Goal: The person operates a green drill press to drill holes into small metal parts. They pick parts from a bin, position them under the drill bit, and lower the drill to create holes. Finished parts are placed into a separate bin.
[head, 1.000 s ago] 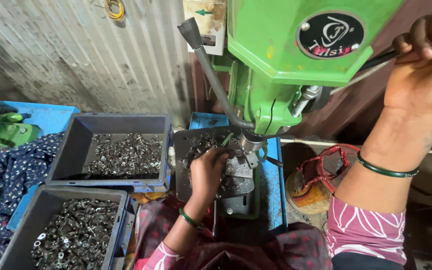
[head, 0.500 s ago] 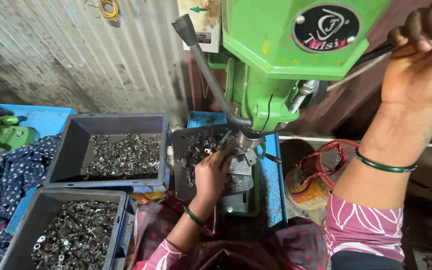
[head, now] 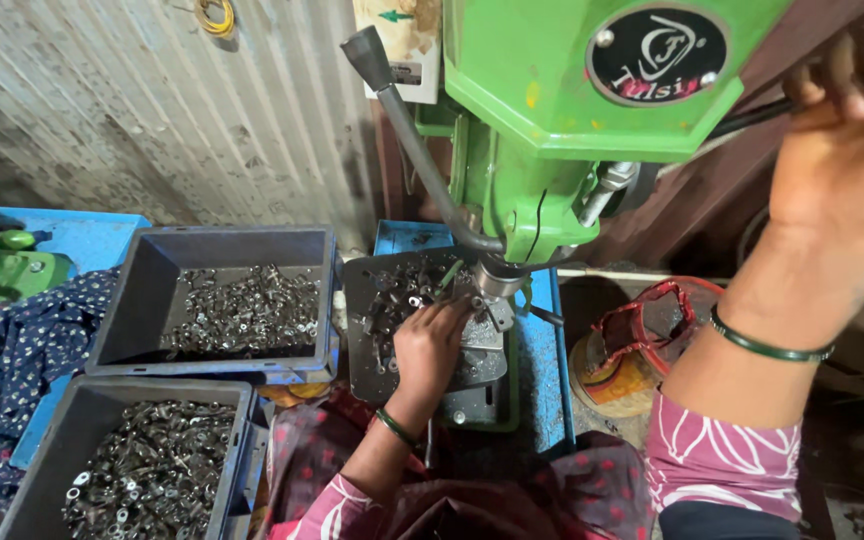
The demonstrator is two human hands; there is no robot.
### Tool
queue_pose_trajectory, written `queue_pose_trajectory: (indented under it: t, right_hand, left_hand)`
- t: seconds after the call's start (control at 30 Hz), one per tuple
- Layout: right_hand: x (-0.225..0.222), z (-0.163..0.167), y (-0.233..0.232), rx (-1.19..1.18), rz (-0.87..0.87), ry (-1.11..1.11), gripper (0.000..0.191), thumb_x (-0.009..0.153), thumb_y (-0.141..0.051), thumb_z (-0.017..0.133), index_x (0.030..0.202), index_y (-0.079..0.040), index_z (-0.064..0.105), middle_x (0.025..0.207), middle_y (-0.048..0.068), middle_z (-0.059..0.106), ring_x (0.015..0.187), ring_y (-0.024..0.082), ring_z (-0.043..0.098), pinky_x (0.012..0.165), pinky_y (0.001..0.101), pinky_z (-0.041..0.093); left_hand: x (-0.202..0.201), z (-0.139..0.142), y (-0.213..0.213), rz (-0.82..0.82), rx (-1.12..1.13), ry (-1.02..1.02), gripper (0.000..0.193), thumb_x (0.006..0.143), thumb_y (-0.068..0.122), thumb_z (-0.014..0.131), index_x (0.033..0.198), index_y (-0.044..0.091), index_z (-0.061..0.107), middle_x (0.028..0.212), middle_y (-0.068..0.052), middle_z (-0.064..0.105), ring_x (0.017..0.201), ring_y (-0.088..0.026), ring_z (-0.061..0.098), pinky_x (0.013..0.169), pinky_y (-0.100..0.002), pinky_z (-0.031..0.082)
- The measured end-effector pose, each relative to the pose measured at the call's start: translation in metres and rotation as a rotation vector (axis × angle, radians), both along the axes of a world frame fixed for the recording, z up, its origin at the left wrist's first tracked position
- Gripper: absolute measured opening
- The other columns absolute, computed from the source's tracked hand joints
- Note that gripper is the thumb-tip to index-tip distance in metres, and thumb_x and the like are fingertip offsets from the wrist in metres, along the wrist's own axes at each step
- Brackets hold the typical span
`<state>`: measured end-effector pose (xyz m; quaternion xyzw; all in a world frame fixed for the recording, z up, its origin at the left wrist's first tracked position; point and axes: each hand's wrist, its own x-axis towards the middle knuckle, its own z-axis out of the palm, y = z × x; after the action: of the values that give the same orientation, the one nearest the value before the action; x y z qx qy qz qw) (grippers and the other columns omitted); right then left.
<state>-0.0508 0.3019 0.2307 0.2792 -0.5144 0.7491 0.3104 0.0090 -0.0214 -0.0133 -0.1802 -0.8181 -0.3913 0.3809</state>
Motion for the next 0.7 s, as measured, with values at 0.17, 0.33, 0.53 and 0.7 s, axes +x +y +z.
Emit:
queue_pose_trajectory:
  t: [0.17,0.33,0.53,0.7]
  right_hand:
    - [0.066,-0.060,-0.006,-0.079,0.000,0.126,0.045,0.097,-0.057,0.047,0.081,-0.015,0.038,0.066,-0.001,0.038,0.064,0.016,0.037,0.082,0.0333,0.042]
    - [0.102,-0.112,-0.013,-0.195,-0.003,0.175,0.046,0.094,-0.058,0.048,0.080,-0.015,0.038,0.065,0.000,0.039,0.065,0.017,0.038,0.085,0.0348,0.044]
    - [0.103,-0.121,-0.023,-0.308,0.039,0.205,0.048,0.093,-0.060,0.048,0.082,-0.014,0.038,0.065,0.000,0.041,0.066,0.017,0.040,0.085,0.0333,0.045]
    - [0.105,-0.122,-0.022,-0.276,0.018,0.191,0.049,0.095,-0.060,0.047,0.082,-0.014,0.038,0.066,0.000,0.041,0.068,0.017,0.039,0.089,0.0333,0.045]
  left_hand:
    - [-0.005,-0.004,-0.001,0.041,-0.019,-0.076,0.024,0.080,0.008,0.075,0.104,0.011,0.076,0.092,-0.007,0.074,0.081,-0.028,0.070,0.071,-0.040,0.055]
    - [-0.009,-0.011,-0.002,0.034,-0.027,-0.067,0.021,0.081,0.009,0.076,0.102,0.013,0.075,0.089,-0.005,0.073,0.078,-0.027,0.069,0.069,-0.040,0.053]
    - [-0.008,-0.010,0.000,0.056,-0.025,-0.065,0.024,0.080,0.008,0.074,0.103,0.013,0.075,0.089,-0.006,0.073,0.077,-0.028,0.068,0.069,-0.040,0.053]
    - [-0.005,-0.008,-0.002,0.044,-0.021,-0.064,0.020,0.082,0.010,0.074,0.103,0.013,0.075,0.091,-0.006,0.074,0.080,-0.028,0.070,0.071,-0.040,0.052]
